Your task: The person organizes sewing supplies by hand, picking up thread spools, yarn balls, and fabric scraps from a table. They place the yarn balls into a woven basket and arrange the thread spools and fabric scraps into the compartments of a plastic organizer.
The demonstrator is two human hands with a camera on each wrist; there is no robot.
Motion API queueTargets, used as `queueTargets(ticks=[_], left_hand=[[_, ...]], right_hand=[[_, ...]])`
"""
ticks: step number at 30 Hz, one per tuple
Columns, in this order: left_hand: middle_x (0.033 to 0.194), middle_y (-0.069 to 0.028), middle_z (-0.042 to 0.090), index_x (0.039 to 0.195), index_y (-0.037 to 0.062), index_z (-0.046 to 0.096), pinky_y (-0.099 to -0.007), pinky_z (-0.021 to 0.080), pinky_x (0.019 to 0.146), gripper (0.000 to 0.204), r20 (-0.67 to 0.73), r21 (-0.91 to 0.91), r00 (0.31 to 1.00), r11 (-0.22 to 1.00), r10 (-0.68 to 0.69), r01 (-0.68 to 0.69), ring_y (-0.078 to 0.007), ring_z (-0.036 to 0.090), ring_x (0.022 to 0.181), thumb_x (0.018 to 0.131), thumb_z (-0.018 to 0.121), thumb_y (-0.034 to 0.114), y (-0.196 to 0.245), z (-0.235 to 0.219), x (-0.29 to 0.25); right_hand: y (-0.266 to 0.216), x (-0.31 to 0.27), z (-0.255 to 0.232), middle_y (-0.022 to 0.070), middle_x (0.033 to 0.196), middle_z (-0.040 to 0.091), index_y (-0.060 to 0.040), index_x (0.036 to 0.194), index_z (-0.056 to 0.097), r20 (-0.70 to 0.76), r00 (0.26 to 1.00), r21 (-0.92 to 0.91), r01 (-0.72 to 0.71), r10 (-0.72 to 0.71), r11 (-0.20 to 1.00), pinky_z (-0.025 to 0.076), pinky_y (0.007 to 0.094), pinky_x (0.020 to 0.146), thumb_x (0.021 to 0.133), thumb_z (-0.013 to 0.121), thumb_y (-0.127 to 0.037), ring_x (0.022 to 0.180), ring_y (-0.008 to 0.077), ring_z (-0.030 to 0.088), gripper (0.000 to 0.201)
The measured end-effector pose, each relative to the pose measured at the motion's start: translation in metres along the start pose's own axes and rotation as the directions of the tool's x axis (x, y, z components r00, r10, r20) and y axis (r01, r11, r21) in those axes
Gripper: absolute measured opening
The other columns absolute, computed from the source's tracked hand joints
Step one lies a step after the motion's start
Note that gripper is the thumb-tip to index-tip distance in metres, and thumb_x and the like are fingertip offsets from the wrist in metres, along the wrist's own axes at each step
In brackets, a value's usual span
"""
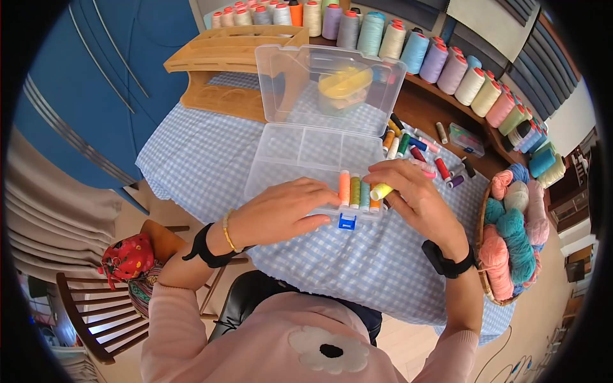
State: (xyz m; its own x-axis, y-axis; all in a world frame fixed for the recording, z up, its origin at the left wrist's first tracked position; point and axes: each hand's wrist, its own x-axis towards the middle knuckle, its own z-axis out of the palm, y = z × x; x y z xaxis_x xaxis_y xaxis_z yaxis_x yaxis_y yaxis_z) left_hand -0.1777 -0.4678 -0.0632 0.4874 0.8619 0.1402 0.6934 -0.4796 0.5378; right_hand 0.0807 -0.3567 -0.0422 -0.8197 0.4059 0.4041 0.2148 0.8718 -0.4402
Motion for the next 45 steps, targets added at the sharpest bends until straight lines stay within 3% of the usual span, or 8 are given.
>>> queueTargets(ticks=[10,15,18,21,30,33,37,45], left_hand=[[0.13,-0.0142,0.06,0.128,0.0084,0.058,-0.0408,0.044,0.102,0.035,-0.03,0.028,0.991,0.991,-0.129,0.13,-0.0321,0.054,0.123,0.095,0.062,0.018,0.003,-0.017,-0.017],[0.128,-0.0165,0.06,0.133,0.0084,0.053,-0.0422,0.045,0.1,0.039,-0.105,-0.064,0.972,0.977,-0.209,0.203,-0.0338,0.056,0.119,0.096,0.061,0.018,0.006,-0.014,-0.02],[0.127,-0.017,0.06,0.135,0.008,0.05,-0.0424,0.045,0.1,0.042,-0.141,-0.026,0.983,0.993,-0.116,0.113,-0.0348,0.057,0.116,0.096,0.061,0.018,0.002,-0.011,-0.015],[0.128,-0.0174,0.06,0.135,0.0075,0.051,-0.0416,0.044,0.102,0.042,-0.045,-0.027,0.992,0.992,-0.122,0.12,-0.0345,0.056,0.117,0.096,0.061,0.019,0.003,-0.007,-0.007],[0.126,-0.0151,0.059,0.133,0.007,0.053,-0.0393,0.045,0.1,0.042,-0.081,0.047,0.989,0.99,-0.126,0.13,-0.0327,0.054,0.119,0.094,0.063,0.018,0.009,-0.008,0.002],[0.13,-0.0142,0.055,0.136,0.0075,0.052,-0.0386,0.045,0.101,0.044,-0.035,0.063,0.976,0.974,-0.215,0.217,-0.0322,0.054,0.121,0.094,0.063,0.018,0.013,-0.009,0.007],[0.137,-0.0118,0.05,0.133,0.0066,0.054,-0.0387,0.046,0.1,0.044,-0.125,0.054,0.991,0.997,-0.05,0.057,-0.0311,0.054,0.121,0.092,0.065,0.016,0.01,0.003,0.012],[0.144,-0.0108,0.046,0.136,0.0086,0.053,-0.0401,0.044,0.106,0.048,-0.068,0.068,0.997,0.997,-0.022,0.027,-0.0314,0.049,0.129,0.09,0.068,0.013,0.012,0.003,0.012]], right_hand=[[-0.003,0.041,0.037,0.0133,0.123,0.061,-0.0092,0.107,0.07,0.049,0.961,-0.107,0.276,-0.272,0.955,0.046,0.0411,0.093,0.077,0.068,0.001,0.113,0.0307,0.057,0.032],[0.003,0.039,0.036,0.0146,0.124,0.06,-0.0082,0.113,0.067,0.08,0.978,-0.054,0.196,-0.192,0.979,0.045,0.0419,0.098,0.077,0.066,0.003,0.117,0.032,0.056,0.038],[0.005,0.031,0.02,0.0148,0.123,0.06,-0.0069,0.115,0.066,0.022,0.993,-0.033,0.119,-0.119,0.992,0.044,0.0422,0.099,0.079,0.064,0.004,0.117,0.0336,0.056,0.038],[0.006,0.016,0.005,0.0142,0.121,0.061,-0.006,0.115,0.064,-0.022,1.0,-0.028,0.013,-0.014,1.0,0.045,0.0425,0.097,0.081,0.062,0.005,0.113,0.0352,0.058,0.036],[0.046,-0.054,-0.029,0.0115,0.113,0.063,-0.0083,0.114,0.063,-0.029,0.939,-0.336,-0.333,0.343,0.881,0.049,0.0425,0.09,0.08,0.067,-0.001,0.106,0.0333,0.061,0.035],[0.04,-0.058,-0.021,0.0105,0.119,0.061,-0.0096,0.116,0.064,-0.047,0.989,-0.34,-0.147,0.139,0.929,0.049,0.0422,0.092,0.077,0.07,-0.002,0.108,0.0327,0.061,0.04],[0.026,-0.054,0.0,0.0097,0.121,0.06,-0.0128,0.12,0.065,0.042,0.997,-0.329,-0.048,0.066,0.943,0.048,0.0405,0.095,0.076,0.073,-0.004,0.11,0.0312,0.058,0.045],[0.031,-0.052,0.003,0.0061,0.096,0.062,-0.0106,0.097,0.067,0.043,0.994,-0.413,-0.072,0.098,0.908,0.048,0.0406,0.084,0.077,0.076,-0.013,0.096,0.0274,0.062,0.022]])
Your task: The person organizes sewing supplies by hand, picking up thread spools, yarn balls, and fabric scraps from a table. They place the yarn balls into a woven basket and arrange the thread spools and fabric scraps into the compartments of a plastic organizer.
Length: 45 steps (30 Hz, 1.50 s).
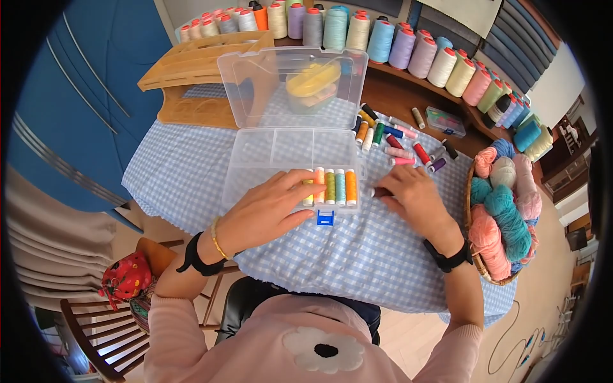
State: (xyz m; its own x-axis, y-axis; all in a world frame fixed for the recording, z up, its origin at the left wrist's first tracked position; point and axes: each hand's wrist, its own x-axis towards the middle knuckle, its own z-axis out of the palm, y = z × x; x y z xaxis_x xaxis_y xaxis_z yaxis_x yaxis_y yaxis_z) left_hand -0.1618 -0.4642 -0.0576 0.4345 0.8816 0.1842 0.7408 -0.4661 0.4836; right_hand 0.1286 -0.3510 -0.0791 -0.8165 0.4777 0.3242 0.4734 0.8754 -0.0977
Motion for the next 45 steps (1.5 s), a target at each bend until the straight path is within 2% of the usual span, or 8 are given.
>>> queueTargets(ticks=[3,10,14,20,23,31,38,45], left_hand=[[0.145,-0.0109,0.045,0.136,0.0088,0.053,-0.0404,0.043,0.106,0.048,0.013,-0.025,1.0,0.999,-0.019,0.019,-0.0318,0.048,0.129,0.09,0.068,0.012,-0.001,0.001,-0.003],[0.148,-0.011,0.043,0.138,0.0088,0.051,-0.0414,0.042,0.107,0.051,-0.006,0.007,0.999,0.999,0.043,-0.043,-0.0325,0.047,0.13,0.09,0.068,0.012,-0.003,0.004,-0.003],[0.149,-0.0108,0.042,0.14,0.0093,0.05,-0.0416,0.042,0.107,0.052,-0.025,0.011,0.997,0.997,0.072,-0.072,-0.0322,0.047,0.13,0.091,0.067,0.014,-0.006,0.006,-0.008],[0.147,-0.0099,0.046,0.138,0.0096,0.052,-0.0405,0.044,0.105,0.047,-0.019,-0.035,1.0,0.999,-0.023,0.023,-0.0304,0.049,0.13,0.093,0.064,0.015,-0.006,-0.005,-0.019],[0.144,-0.0097,0.049,0.135,0.0089,0.054,-0.0394,0.045,0.104,0.043,-0.044,-0.029,0.998,0.999,-0.036,0.035,-0.0295,0.05,0.13,0.094,0.063,0.015,-0.01,-0.008,-0.021],[0.13,-0.0101,0.06,0.124,0.0078,0.058,-0.0389,0.048,0.095,0.03,-0.037,-0.022,0.989,0.99,-0.143,0.142,-0.0314,0.058,0.116,0.096,0.06,0.019,-0.014,-0.026,-0.045],[0.118,-0.0134,0.064,0.124,0.0081,0.058,-0.0391,0.049,0.092,0.03,-0.077,-0.085,0.956,0.957,-0.283,0.277,-0.0318,0.061,0.108,0.096,0.06,0.021,-0.012,-0.03,-0.061],[0.116,-0.0143,0.064,0.126,0.0082,0.057,-0.0396,0.049,0.091,0.033,-0.102,-0.095,0.977,0.979,-0.189,0.18,-0.0324,0.061,0.107,0.096,0.06,0.02,-0.017,-0.023,-0.056]], right_hand=[[0.009,-0.004,-0.011,0.0088,0.092,0.064,-0.0079,0.092,0.064,-0.194,0.959,-0.132,-0.234,0.207,0.963,0.047,0.0425,0.077,0.073,0.078,-0.01,0.088,0.0303,0.063,0.023],[0.028,-0.016,0.009,0.01,0.094,0.066,-0.0065,0.093,0.062,-0.138,0.918,-0.302,-0.397,0.372,0.866,0.049,0.0425,0.079,0.074,0.077,-0.01,0.089,0.0298,0.065,0.025],[0.044,-0.021,0.023,0.0109,0.095,0.069,-0.0055,0.102,0.064,-0.168,0.942,-0.411,-0.336,0.291,0.848,0.053,0.0395,0.075,0.077,0.074,-0.011,0.086,0.0273,0.069,0.028],[0.009,0.001,-0.012,0.013,0.1,0.067,-0.006,0.107,0.067,-0.182,0.954,-0.249,-0.281,0.24,0.927,0.054,0.0404,0.079,0.081,0.071,-0.008,0.088,0.0312,0.068,0.026],[-0.017,0.029,-0.029,0.0114,0.104,0.063,-0.0034,0.111,0.066,-0.08,0.991,0.196,-0.092,0.109,0.976,0.05,0.0398,0.084,0.082,0.068,0.001,0.094,0.0314,0.063,0.03],[-0.058,0.098,-0.002,0.0067,0.105,0.064,-0.0075,0.102,0.069,-0.167,0.945,0.279,0.32,-0.282,0.906,0.045,0.0369,0.089,0.078,0.068,-0.003,0.101,0.0264,0.059,0.024],[-0.073,0.12,0.026,0.0068,0.112,0.064,-0.0104,0.104,0.07,-0.066,0.91,0.277,0.411,-0.409,0.869,0.045,0.0365,0.09,0.081,0.068,-0.006,0.106,0.0252,0.059,0.024],[-0.067,0.108,0.016,0.01,0.118,0.063,-0.0105,0.106,0.07,-0.064,0.937,0.325,0.344,-0.342,0.881,0.045,0.0376,0.091,0.083,0.066,-0.002,0.108,0.0279,0.059,0.025]])
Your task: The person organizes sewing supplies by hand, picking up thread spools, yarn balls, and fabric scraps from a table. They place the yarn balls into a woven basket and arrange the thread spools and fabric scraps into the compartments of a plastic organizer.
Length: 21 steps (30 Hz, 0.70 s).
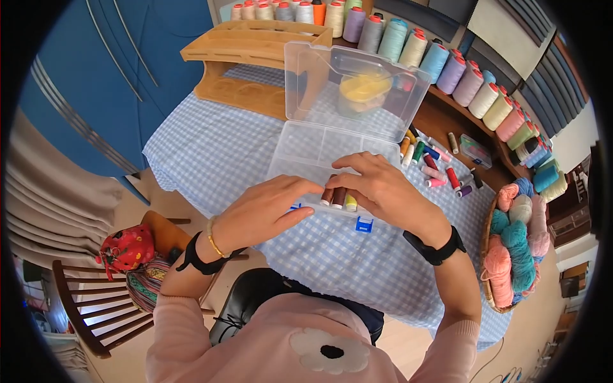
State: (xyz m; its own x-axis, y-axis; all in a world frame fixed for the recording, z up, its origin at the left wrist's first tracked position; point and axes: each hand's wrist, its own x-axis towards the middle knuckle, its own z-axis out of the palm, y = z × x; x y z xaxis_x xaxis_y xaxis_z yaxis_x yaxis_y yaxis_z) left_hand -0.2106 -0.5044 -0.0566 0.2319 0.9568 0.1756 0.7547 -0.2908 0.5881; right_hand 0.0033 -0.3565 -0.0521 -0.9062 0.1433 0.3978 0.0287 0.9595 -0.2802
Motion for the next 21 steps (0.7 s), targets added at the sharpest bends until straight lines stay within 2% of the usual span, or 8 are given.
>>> queueTargets(ticks=[6,8,11,16,18,19,21], left_hand=[[0.127,-0.0144,0.06,0.132,0.0082,0.053,-0.0395,0.048,0.096,0.039,0.015,-0.048,1.0,0.999,0.024,-0.023,-0.0328,0.058,0.115,0.095,0.061,0.017,0.008,0.005,0.007],[0.137,-0.0142,0.054,0.136,0.0075,0.051,-0.039,0.046,0.1,0.042,0.005,-0.061,0.999,0.997,0.037,-0.037,-0.0321,0.055,0.121,0.095,0.061,0.016,0.008,0.009,0.008],[0.142,-0.0139,0.048,0.137,0.0065,0.051,-0.0388,0.045,0.103,0.044,0.023,-0.037,0.998,0.998,0.059,-0.058,-0.0318,0.052,0.125,0.095,0.061,0.014,0.008,0.013,0.011],[0.141,-0.014,0.047,0.136,0.0055,0.052,-0.0387,0.045,0.102,0.045,0.001,0.025,0.995,0.995,0.098,-0.098,-0.0316,0.052,0.124,0.093,0.063,0.013,0.008,0.018,0.014],[0.14,-0.0141,0.048,0.136,0.0053,0.053,-0.0385,0.046,0.102,0.046,-0.005,0.034,0.995,0.994,0.104,-0.104,-0.0315,0.053,0.122,0.092,0.064,0.012,0.01,0.021,0.015],[0.139,-0.0143,0.048,0.136,0.005,0.053,-0.0381,0.046,0.101,0.046,-0.001,0.049,0.997,0.996,0.081,-0.08,-0.0312,0.054,0.121,0.092,0.065,0.012,0.014,0.021,0.015],[0.138,-0.0145,0.048,0.136,0.0047,0.053,-0.0377,0.047,0.1,0.047,0.008,0.06,0.998,0.996,0.065,-0.066,-0.0309,0.055,0.12,0.092,0.065,0.012,0.018,0.022,0.015]], right_hand=[[-0.006,-0.02,-0.015,0.0122,0.124,0.062,-0.0083,0.109,0.069,0.005,0.998,0.039,-0.069,0.069,0.997,0.046,0.0409,0.092,0.082,0.066,0.0,0.108,0.0319,0.06,0.028],[-0.006,-0.028,-0.02,0.0131,0.129,0.06,-0.0075,0.114,0.067,-0.01,0.994,0.064,-0.112,0.113,0.992,0.046,0.0419,0.094,0.083,0.066,0.0,0.112,0.0335,0.059,0.031],[-0.002,-0.041,-0.032,0.014,0.131,0.059,-0.0073,0.117,0.065,-0.062,0.979,0.106,-0.188,0.195,0.976,0.046,0.0427,0.096,0.084,0.065,0.001,0.115,0.0345,0.059,0.034],[0.008,-0.062,-0.049,0.0138,0.123,0.062,-0.0061,0.115,0.064,-0.116,0.964,0.071,-0.234,0.241,0.97,0.047,0.0429,0.095,0.084,0.063,0.002,0.112,0.0349,0.06,0.032],[0.013,-0.072,-0.061,0.0119,0.116,0.064,-0.0059,0.111,0.064,-0.168,0.945,-0.084,-0.297,0.281,0.951,0.048,0.0418,0.092,0.083,0.064,0.001,0.108,0.0335,0.061,0.029],[0.018,-0.079,-0.065,0.0119,0.116,0.064,-0.0059,0.111,0.064,-0.169,0.942,-0.09,-0.308,0.291,0.947,0.048,0.0418,0.092,0.083,0.064,0.001,0.108,0.0335,0.061,0.029],[0.034,-0.095,-0.069,0.0101,0.11,0.064,-0.0062,0.108,0.064,-0.167,0.9,-0.301,-0.435,0.402,0.849,0.048,0.0413,0.089,0.082,0.065,0.001,0.104,0.0321,0.062,0.027]])
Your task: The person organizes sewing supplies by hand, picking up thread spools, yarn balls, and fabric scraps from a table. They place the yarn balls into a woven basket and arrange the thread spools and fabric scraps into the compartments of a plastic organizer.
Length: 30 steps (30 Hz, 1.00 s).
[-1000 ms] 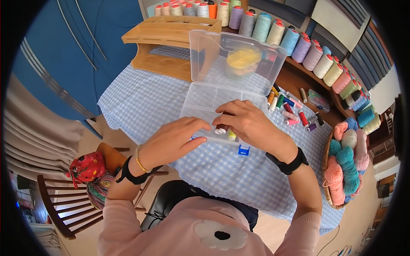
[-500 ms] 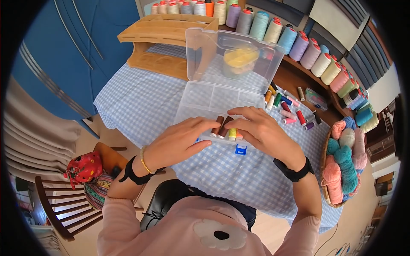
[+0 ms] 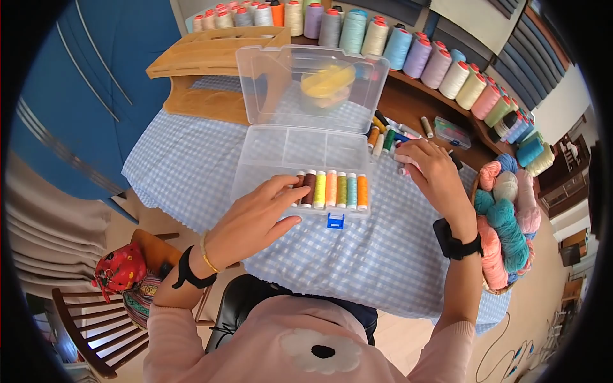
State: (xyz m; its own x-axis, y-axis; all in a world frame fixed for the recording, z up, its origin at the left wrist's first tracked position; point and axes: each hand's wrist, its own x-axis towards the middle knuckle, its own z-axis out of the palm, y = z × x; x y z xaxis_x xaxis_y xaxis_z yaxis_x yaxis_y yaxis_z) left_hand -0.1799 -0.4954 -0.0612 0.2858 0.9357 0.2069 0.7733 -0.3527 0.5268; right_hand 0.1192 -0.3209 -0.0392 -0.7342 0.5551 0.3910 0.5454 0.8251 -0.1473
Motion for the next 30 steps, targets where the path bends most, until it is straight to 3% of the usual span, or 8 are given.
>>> queueTargets(ticks=[7,11,18,20,23,27,30], left_hand=[[0.133,-0.0139,0.051,0.136,0.003,0.053,-0.0371,0.049,0.096,0.047,-0.064,0.046,0.997,0.998,-0.035,0.038,-0.0297,0.059,0.113,0.091,0.066,0.012,0.007,0.004,0.004],[0.129,-0.0136,0.053,0.132,0.0018,0.055,-0.0369,0.05,0.09,0.044,-0.079,0.107,0.996,0.993,-0.04,0.048,-0.0282,0.06,0.108,0.09,0.067,0.011,0.005,0.005,0.006],[0.127,-0.0139,0.053,0.13,0.0017,0.057,-0.037,0.051,0.089,0.043,-0.114,0.058,0.993,0.998,-0.026,0.033,-0.0292,0.06,0.106,0.09,0.068,0.012,0.005,0.008,0.006],[0.127,-0.0141,0.052,0.13,0.0023,0.058,-0.0371,0.051,0.09,0.042,-0.119,0.045,0.992,0.998,-0.031,0.037,-0.0297,0.06,0.107,0.09,0.069,0.013,0.005,0.008,0.006],[0.129,-0.0142,0.052,0.129,0.004,0.059,-0.0371,0.05,0.093,0.041,-0.111,-0.01,0.993,1.0,-0.031,0.03,-0.0315,0.058,0.112,0.091,0.069,0.015,0.004,0.008,0.005],[0.13,-0.0138,0.052,0.128,0.0043,0.058,-0.0373,0.049,0.094,0.04,-0.088,-0.04,0.995,0.998,-0.05,0.046,-0.0313,0.057,0.114,0.092,0.068,0.016,0.0,0.005,0.001],[0.129,-0.0136,0.053,0.129,0.0042,0.056,-0.038,0.048,0.096,0.039,-0.078,-0.091,0.995,0.994,-0.061,0.054,-0.0317,0.057,0.115,0.093,0.065,0.016,-0.006,-0.002,-0.004]], right_hand=[[0.03,-0.02,0.028,0.0103,0.113,0.063,-0.0101,0.119,0.06,0.067,0.994,-0.157,-0.077,0.088,0.985,0.05,0.0424,0.091,0.08,0.071,-0.006,0.103,0.0328,0.063,0.041],[0.04,-0.02,0.037,0.0119,0.114,0.062,-0.009,0.121,0.058,0.047,0.99,-0.138,-0.126,0.134,0.982,0.05,0.0432,0.091,0.079,0.073,-0.008,0.105,0.033,0.062,0.044],[0.038,-0.02,0.046,0.0119,0.102,0.06,-0.0073,0.109,0.06,0.002,0.996,-0.271,-0.083,0.087,0.959,0.049,0.0422,0.083,0.075,0.074,-0.01,0.098,0.0307,0.061,0.037],[0.041,-0.021,0.053,0.0115,0.098,0.061,-0.0056,0.104,0.059,0.009,0.992,-0.329,-0.119,0.129,0.937,0.049,0.0418,0.081,0.075,0.073,-0.011,0.097,0.0298,0.061,0.032],[0.037,-0.022,0.05,0.014,0.101,0.063,-0.0049,0.106,0.059,0.034,0.985,-0.272,-0.156,0.171,0.95,0.047,0.043,0.085,0.076,0.073,-0.01,0.1,0.0327,0.06,0.033],[0.035,-0.017,0.05,0.0118,0.094,0.065,-0.0048,0.102,0.059,0.007,0.994,-0.297,-0.101,0.109,0.95,0.048,0.0425,0.08,0.076,0.073,-0.011,0.096,0.03,0.063,0.031],[0.01,-0.004,0.03,0.0112,0.095,0.066,-0.0059,0.104,0.06,-0.04,0.995,-0.191,-0.1,0.094,0.976,0.048,0.0423,0.079,0.075,0.074,-0.009,0.095,0.0308,0.063,0.032]])
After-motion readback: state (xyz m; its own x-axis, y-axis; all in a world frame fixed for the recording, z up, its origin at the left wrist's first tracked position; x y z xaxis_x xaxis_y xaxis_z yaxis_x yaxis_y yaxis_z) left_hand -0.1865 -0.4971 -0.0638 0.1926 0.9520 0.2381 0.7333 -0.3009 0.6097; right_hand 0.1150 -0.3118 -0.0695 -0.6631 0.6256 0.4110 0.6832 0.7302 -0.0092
